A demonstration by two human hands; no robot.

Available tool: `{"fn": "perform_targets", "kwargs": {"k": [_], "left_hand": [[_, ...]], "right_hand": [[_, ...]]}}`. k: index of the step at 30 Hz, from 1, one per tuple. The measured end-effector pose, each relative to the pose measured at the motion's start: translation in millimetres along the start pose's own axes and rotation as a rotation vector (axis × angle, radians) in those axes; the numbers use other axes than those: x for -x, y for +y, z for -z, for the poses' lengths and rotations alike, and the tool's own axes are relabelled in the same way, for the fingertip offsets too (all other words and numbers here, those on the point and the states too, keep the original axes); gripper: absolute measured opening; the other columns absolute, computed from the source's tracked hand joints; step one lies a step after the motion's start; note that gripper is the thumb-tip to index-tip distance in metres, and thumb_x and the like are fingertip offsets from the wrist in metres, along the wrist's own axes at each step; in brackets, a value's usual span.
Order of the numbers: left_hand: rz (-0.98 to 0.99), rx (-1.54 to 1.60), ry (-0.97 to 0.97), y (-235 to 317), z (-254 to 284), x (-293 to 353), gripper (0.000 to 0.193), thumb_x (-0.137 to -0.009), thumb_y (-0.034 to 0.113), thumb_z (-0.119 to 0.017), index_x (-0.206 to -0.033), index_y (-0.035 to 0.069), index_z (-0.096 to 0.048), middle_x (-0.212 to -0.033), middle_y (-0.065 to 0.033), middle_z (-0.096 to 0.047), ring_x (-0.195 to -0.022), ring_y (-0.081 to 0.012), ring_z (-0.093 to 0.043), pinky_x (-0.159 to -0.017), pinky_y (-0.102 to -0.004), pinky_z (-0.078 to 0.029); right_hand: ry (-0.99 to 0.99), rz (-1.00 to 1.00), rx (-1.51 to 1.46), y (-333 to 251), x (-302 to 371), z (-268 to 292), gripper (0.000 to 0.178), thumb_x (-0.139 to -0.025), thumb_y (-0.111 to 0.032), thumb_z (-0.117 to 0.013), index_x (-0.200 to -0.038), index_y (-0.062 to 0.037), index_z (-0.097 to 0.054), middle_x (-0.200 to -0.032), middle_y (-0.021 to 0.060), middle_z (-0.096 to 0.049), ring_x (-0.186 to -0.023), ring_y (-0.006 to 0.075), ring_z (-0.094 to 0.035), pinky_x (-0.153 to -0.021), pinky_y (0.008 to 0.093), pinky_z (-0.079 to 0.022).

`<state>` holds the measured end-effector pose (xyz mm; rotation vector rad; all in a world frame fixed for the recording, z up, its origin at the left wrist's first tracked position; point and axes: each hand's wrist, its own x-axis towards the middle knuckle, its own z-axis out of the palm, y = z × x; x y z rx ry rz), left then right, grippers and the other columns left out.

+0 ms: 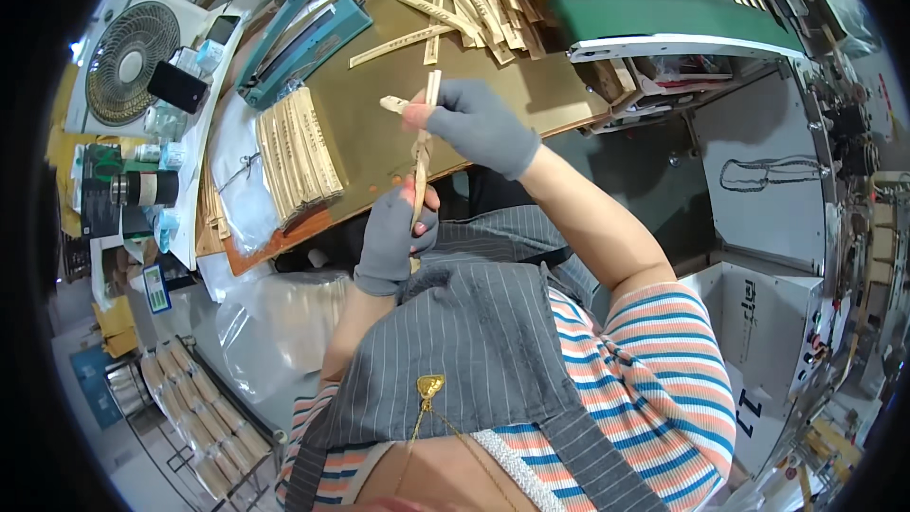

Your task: Organizing bundles of wooden sticks, placing them into plastic bags, and sealing the bags using a heat sealer.

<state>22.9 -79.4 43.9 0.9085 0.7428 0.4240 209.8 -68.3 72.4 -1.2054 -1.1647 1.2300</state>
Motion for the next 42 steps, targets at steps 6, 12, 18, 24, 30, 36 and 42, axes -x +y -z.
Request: {"fn": "perform_targets", "kwargs": {"k": [6, 12, 18, 24, 30, 36, 42], "left_hand": [[-0.179, -0.267, 0.209, -5, -4, -4, 0.031, -0.095, 0.030, -0.043, -0.086, 0.002, -0.051, -0.057, 0.0028, -0.037, -0.046, -0.0045, -0.031, -0.042, -0.0183, -0.024], [-0.145, 0.032, 0.209, 1, 11, -6, 0.020, -0.093, 0.019, -0.044, -0.100, 0.002, -0.051, -0.074, -0.0027, -0.045, -0.057, -0.0094, -0.041, -0.049, -0.0215, -0.034], [-0.129, -0.405, 0.337, 13, 14, -24, 0.026, -0.088, 0.024, -0.051, -0.104, 0.004, -0.052, -0.082, -0.0069, -0.058, -0.067, -0.0143, -0.055, -0.057, -0.0262, -0.045], [-0.123, -0.290, 0.385, 20, 32, -36, 0.021, -0.088, 0.023, -0.051, -0.098, 0.004, -0.052, -0.083, -0.0077, -0.057, -0.062, -0.0147, -0.053, -0.053, -0.0241, -0.046], [-0.082, -0.247, 0.306, 24, -19, -63, 0.032, -0.085, 0.035, -0.056, -0.096, 0.005, -0.055, -0.064, -0.0046, -0.054, -0.051, -0.0129, -0.053, -0.044, -0.0234, -0.044], [-0.464, -0.081, 0.252, 191, -37, -137, 0.036, -0.092, 0.035, -0.045, -0.080, 0.004, -0.060, -0.072, -0.0074, -0.061, -0.058, -0.0147, -0.056, -0.052, -0.0262, -0.045], [-0.347, 0.184, 0.392, 402, 12, -172, 0.089, -0.082, 0.055, -0.054, -0.145, 0.016, -0.005, -0.140, -0.0279, -0.028, -0.125, -0.0349, -0.039, -0.097, -0.0545, -0.037]], "right_hand": [[0.440, 0.217, -0.050, 9, -27, 52, 0.037, -0.089, -0.037, -0.053, -0.077, -0.0033, -0.062, -0.065, -0.0015, -0.053, -0.056, 0.0061, -0.045, -0.049, 0.0216, -0.033], [0.743, 0.374, -0.711, 5, -13, 200, 0.032, -0.094, -0.039, -0.044, -0.086, -0.0080, -0.052, -0.071, 0.0017, -0.051, -0.055, 0.0136, -0.045, -0.052, 0.0305, -0.041], [1.441, 0.414, 0.619, -60, 145, 305, 0.028, -0.088, -0.030, -0.053, -0.092, -0.0047, -0.064, -0.089, 0.0125, -0.065, -0.073, 0.0235, -0.063, -0.066, 0.0391, -0.052], [1.659, -0.561, 1.901, -20, 364, 482, 0.035, -0.084, -0.033, -0.054, -0.101, -0.0031, -0.059, -0.091, 0.0130, -0.064, -0.077, 0.0273, -0.062, -0.067, 0.0393, -0.048], [1.520, -0.895, 1.916, 77, 524, 469, 0.049, -0.081, -0.032, -0.053, -0.121, -0.0041, -0.050, -0.116, 0.0214, -0.055, -0.107, 0.0343, -0.054, -0.090, 0.0437, -0.043], [1.852, -0.681, 1.513, 106, 517, 523, 0.067, -0.079, -0.028, -0.059, -0.135, -0.0028, -0.033, -0.125, 0.0267, -0.046, -0.112, 0.0340, -0.050, -0.094, 0.0416, -0.040], [1.633, -0.055, 1.167, 74, 380, 457, 0.062, -0.081, -0.009, -0.060, -0.135, 0.0000, -0.031, -0.131, 0.0206, -0.043, -0.117, 0.0259, -0.045, -0.095, 0.0313, -0.039]]}}
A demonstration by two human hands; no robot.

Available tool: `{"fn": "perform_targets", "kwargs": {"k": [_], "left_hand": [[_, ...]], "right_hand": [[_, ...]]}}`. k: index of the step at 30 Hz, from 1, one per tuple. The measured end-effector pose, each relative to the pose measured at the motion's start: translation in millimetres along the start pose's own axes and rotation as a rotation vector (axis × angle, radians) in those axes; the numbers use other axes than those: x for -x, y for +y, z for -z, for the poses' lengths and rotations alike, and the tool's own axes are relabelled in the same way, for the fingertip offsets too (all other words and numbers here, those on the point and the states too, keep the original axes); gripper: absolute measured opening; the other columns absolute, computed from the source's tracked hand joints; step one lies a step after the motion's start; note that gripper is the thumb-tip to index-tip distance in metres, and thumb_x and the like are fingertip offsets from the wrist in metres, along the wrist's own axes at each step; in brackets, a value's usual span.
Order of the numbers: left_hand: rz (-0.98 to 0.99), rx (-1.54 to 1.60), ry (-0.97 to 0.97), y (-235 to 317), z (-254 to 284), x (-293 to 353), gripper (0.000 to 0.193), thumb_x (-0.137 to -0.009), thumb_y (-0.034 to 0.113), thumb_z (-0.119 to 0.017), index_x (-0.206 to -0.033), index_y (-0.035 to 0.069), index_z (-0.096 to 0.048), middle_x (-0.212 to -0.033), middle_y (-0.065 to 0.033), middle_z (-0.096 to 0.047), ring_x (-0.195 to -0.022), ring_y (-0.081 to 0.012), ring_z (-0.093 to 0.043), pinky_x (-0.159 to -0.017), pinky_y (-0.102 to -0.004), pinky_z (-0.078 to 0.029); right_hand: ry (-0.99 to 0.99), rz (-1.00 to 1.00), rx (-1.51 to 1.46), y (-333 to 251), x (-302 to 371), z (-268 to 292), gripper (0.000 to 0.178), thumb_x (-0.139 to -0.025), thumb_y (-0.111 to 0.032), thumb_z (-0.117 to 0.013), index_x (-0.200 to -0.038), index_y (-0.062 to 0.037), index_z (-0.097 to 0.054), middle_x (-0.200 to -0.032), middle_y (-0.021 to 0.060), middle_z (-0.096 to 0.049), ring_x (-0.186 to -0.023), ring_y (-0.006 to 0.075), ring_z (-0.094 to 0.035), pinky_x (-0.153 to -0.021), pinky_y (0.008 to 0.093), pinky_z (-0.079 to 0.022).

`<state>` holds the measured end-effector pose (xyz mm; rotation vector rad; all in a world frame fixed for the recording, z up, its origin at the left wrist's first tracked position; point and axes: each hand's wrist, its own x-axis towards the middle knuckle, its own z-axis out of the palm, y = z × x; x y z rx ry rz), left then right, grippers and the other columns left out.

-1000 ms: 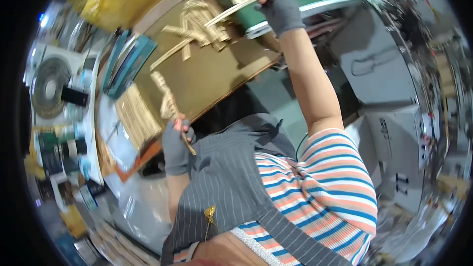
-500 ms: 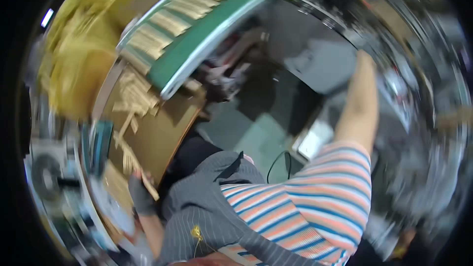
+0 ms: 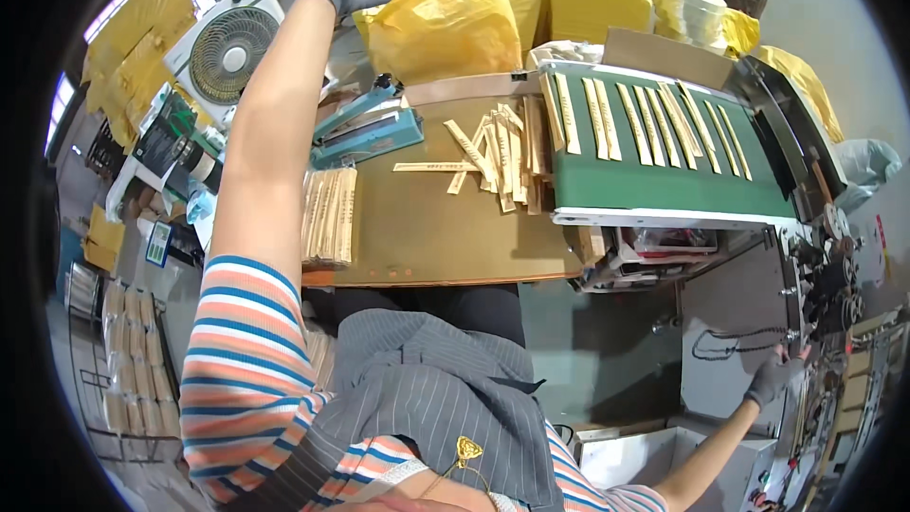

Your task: Organizing bundles of wooden sticks, placing them into plastic bags, and sealing the bags using a heat sealer.

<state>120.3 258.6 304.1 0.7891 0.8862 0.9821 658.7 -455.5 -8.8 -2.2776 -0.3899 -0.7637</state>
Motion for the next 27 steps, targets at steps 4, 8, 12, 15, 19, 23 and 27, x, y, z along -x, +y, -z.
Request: {"fn": "perform_targets", "kwargs": {"k": [4, 8, 12, 15, 19, 23, 27], "left_hand": [[-0.824, -1.769, -0.600, -85, 47, 48, 0.028, -0.089, 0.019, -0.050, -0.110, 0.001, -0.055, -0.106, -0.0078, -0.063, -0.090, -0.0157, -0.063, -0.069, -0.0260, -0.051], [-0.321, -1.165, -0.370, -207, 157, 110, 0.026, -0.081, 0.023, -0.060, -0.088, -0.001, -0.064, -0.073, -0.0073, -0.065, -0.063, -0.0129, -0.062, -0.057, -0.0274, -0.049], [-0.479, -1.256, 0.459, -217, 373, 114, 0.025, -0.079, 0.028, -0.054, -0.075, 0.007, -0.066, -0.075, -0.0175, -0.064, -0.074, -0.0349, -0.061, -0.067, -0.0428, -0.047], [-0.471, -1.493, 0.856, -188, 458, 138, 0.031, -0.086, 0.026, -0.041, -0.082, 0.004, -0.063, -0.083, -0.0197, -0.063, -0.083, -0.0355, -0.061, -0.075, -0.0439, -0.048], [-0.279, -1.765, 0.948, -170, 508, 117, 0.026, -0.087, 0.022, -0.041, -0.090, 0.005, -0.060, -0.091, -0.0188, -0.062, -0.085, -0.0360, -0.061, -0.077, -0.0437, -0.048], [-0.356, -2.339, 0.956, -188, 590, 67, 0.026, -0.086, 0.020, -0.047, -0.106, 0.011, -0.061, -0.103, -0.0171, -0.062, -0.095, -0.0301, -0.060, -0.085, -0.0398, -0.046], [-0.230, -2.393, 0.709, -175, 566, 64, 0.026, -0.089, 0.026, -0.044, -0.097, 0.011, -0.063, -0.095, -0.0122, -0.065, -0.086, -0.0290, -0.063, -0.079, -0.0391, -0.048]], "right_hand": [[-0.508, 0.009, -0.507, -90, 80, -36, 0.052, -0.088, -0.011, -0.056, -0.134, 0.0002, -0.035, -0.131, 0.0125, -0.045, -0.118, 0.0212, -0.044, -0.095, 0.0297, -0.039], [-1.076, -0.283, -0.606, -77, 169, -68, 0.032, -0.087, -0.006, -0.056, -0.118, -0.0003, -0.053, -0.098, 0.0011, -0.056, -0.090, 0.0105, -0.050, -0.080, 0.0222, -0.041], [-1.497, -0.091, -0.457, -195, 199, -72, 0.024, -0.087, -0.008, -0.055, -0.110, 0.0003, -0.056, -0.097, 0.0021, -0.058, -0.083, 0.0105, -0.053, -0.073, 0.0237, -0.043], [-1.660, 0.094, -0.483, -206, 204, -106, 0.028, -0.087, -0.009, -0.056, -0.114, 0.0004, -0.054, -0.100, 0.0049, -0.060, -0.083, 0.0115, -0.055, -0.074, 0.0247, -0.045], [-1.582, 0.143, -0.378, -282, 212, -90, 0.028, -0.088, -0.009, -0.055, -0.114, 0.0011, -0.052, -0.092, 0.0016, -0.057, -0.081, 0.0099, -0.053, -0.074, 0.0235, -0.044], [-1.546, 0.380, -0.257, -361, 232, -66, 0.023, -0.081, -0.009, -0.058, -0.102, -0.0010, -0.056, -0.076, 0.0080, -0.054, -0.070, 0.0144, -0.052, -0.067, 0.0280, -0.044], [-1.516, 0.607, 0.004, -431, 242, -66, 0.026, -0.077, -0.019, -0.062, -0.100, -0.0068, -0.060, -0.089, 0.0179, -0.061, -0.084, 0.0373, -0.057, -0.072, 0.0395, -0.047]]}}
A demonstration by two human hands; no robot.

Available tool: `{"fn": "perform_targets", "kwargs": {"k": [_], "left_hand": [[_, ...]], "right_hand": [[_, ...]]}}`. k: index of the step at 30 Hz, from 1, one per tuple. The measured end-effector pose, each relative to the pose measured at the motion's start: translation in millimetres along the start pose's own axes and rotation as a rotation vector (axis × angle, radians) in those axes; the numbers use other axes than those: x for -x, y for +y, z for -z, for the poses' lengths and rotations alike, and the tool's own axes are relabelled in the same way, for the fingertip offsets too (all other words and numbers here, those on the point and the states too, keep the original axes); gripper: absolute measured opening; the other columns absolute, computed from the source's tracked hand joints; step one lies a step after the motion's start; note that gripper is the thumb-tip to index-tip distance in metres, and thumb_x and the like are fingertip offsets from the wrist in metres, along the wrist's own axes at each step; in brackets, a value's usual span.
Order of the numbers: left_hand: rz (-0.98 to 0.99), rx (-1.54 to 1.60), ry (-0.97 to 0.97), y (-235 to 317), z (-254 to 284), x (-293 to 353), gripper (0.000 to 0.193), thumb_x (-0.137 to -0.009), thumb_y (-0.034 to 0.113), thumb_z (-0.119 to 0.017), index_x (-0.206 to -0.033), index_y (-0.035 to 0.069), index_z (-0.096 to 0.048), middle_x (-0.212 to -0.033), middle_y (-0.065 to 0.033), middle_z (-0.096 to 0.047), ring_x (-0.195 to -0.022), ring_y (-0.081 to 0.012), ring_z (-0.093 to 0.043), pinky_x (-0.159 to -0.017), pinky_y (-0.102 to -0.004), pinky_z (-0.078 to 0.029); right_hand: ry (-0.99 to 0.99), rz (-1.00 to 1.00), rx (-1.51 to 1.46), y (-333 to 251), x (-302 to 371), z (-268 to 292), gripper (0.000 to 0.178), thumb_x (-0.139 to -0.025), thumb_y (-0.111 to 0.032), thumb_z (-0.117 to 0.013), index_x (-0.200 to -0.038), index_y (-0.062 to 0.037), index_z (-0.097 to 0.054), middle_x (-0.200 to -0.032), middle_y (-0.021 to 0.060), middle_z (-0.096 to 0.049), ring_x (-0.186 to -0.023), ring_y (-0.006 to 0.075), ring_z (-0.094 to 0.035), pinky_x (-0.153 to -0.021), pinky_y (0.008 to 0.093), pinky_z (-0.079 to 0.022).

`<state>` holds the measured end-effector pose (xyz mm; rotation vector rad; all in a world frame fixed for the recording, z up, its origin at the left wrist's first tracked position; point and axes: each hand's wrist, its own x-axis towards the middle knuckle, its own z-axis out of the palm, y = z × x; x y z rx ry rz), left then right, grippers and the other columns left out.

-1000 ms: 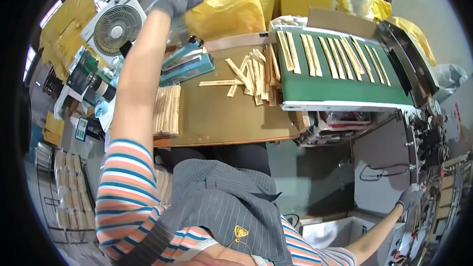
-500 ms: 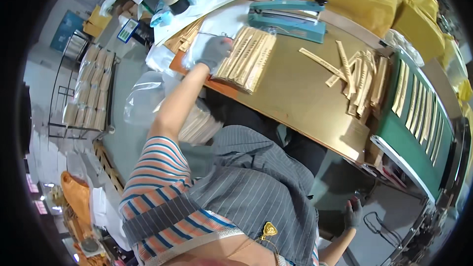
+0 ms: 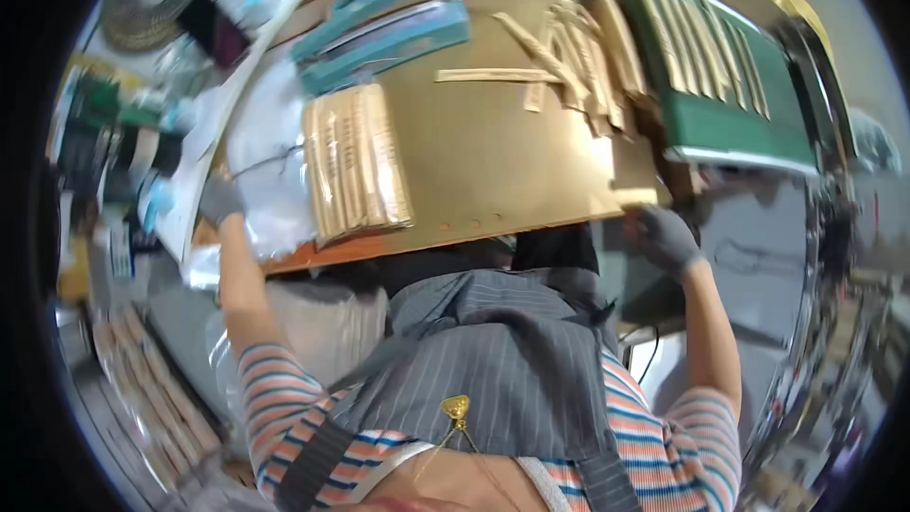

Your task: Organizing bundles of wooden sticks, placing them into plastic bags, and sealing the bags using a heat sealer.

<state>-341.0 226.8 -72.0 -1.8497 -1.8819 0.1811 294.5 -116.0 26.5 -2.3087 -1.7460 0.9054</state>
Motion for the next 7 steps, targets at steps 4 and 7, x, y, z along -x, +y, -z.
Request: {"fn": "perform_targets", "kwargs": {"k": [4, 7], "left_hand": [[0.222, 0.191, -0.095, -23, -24, -8, 0.029, -0.083, 0.028, -0.050, -0.098, 0.006, -0.060, -0.095, -0.0193, -0.064, -0.086, -0.0335, -0.063, -0.076, -0.0428, -0.049], [0.180, 0.285, -0.140, -26, -32, -21, 0.032, -0.081, 0.031, -0.050, -0.095, 0.003, -0.059, -0.091, -0.0233, -0.063, -0.082, -0.0362, -0.063, -0.075, -0.0459, -0.049]], "right_hand": [[0.162, 0.319, -0.069, -67, -62, 17, 0.029, -0.084, -0.022, -0.059, -0.106, -0.0033, -0.058, -0.097, 0.0161, -0.062, -0.089, 0.0303, -0.061, -0.077, 0.0364, -0.048], [0.401, 0.417, 0.104, -100, -148, 2, 0.035, -0.082, -0.023, -0.061, -0.112, -0.0072, -0.055, -0.118, 0.0136, -0.055, -0.104, 0.0277, -0.056, -0.088, 0.0372, -0.044]]}}
